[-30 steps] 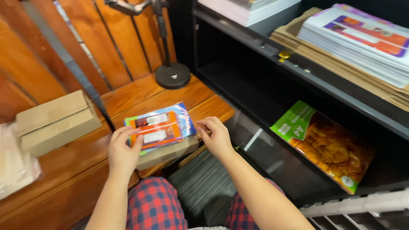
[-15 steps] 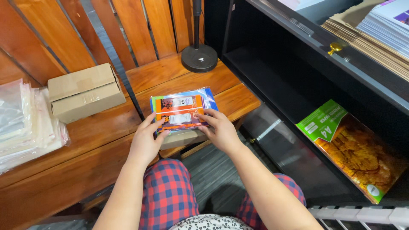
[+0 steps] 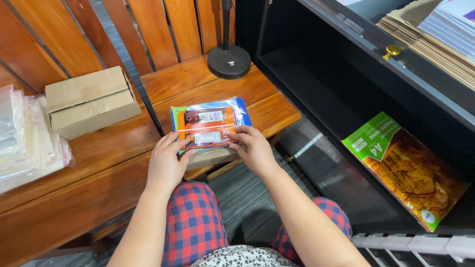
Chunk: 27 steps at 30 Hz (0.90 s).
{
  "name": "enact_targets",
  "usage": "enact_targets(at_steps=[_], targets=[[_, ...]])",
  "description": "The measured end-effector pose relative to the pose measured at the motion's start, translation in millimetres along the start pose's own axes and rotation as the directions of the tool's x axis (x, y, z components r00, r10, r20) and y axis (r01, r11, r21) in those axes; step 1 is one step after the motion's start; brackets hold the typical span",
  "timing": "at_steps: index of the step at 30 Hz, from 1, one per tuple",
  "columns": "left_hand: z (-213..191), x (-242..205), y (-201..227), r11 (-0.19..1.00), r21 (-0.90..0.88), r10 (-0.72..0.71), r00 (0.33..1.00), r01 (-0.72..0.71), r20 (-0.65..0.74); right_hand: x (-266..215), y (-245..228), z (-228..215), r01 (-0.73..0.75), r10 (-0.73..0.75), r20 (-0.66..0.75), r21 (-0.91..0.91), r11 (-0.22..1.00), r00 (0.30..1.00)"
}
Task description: The person organizes stationery items by picking up packages of photo paper and sticker sheets from a wooden bench and placing them onto a black shelf. The person also handles clear plastic bags, placing them on the shelf.
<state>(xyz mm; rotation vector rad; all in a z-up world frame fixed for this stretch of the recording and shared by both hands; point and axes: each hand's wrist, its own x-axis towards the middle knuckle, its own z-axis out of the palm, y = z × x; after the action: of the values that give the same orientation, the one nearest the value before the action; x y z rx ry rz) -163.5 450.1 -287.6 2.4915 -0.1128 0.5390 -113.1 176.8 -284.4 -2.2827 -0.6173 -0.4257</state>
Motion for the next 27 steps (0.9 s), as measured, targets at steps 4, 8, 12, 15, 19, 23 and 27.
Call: enact_targets(at_steps=[4, 8, 12, 15, 19, 23, 27], targets=[[0.4, -3.1, 4.7, 1.000, -0.023, -0.005, 0.999, 0.004, -0.040, -1.1, -1.0, 3.7, -0.026, 0.026, -0.030, 0.012, 1.000, 0.999], [5.3, -3.6, 1.1, 0.996, -0.087, -0.032, 0.996, 0.025, -0.085, -4.2, 3.9, 8.6, -0.080, 0.082, -0.054, 0.041, 0.996, 0.995], [-4.7, -3.4, 14.4, 0.976, -0.207, -0.096, 0.989, 0.070, -0.116, -4.1, -5.6, 0.9, -0.117, 0.128, -0.079, 0.132, 0.984, 0.989], [-4.1, -1.8, 11.4, 0.957, -0.278, -0.123, 0.986, 0.087, -0.113, -2.9, -10.4, 0.1, -0.127, 0.144, -0.100, 0.156, 0.979, 0.985], [-4.4, -1.8, 15.2, 0.955, -0.287, -0.125, 0.982, 0.081, -0.142, -2.4, -8.5, 6.5, -0.121, 0.143, -0.156, 0.143, 0.982, 0.977], [-8.1, -0.6, 20.9, 0.934, -0.338, -0.167, 0.977, 0.114, -0.132, -1.3, -14.3, 4.6, -0.090, 0.118, -0.210, 0.138, 0.986, 0.971], [-8.8, 1.2, 23.9, 0.915, -0.384, -0.187, 0.973, 0.123, -0.133, -1.2, -16.4, 1.5, -0.049, 0.095, -0.279, 0.166, 0.985, 0.956]])
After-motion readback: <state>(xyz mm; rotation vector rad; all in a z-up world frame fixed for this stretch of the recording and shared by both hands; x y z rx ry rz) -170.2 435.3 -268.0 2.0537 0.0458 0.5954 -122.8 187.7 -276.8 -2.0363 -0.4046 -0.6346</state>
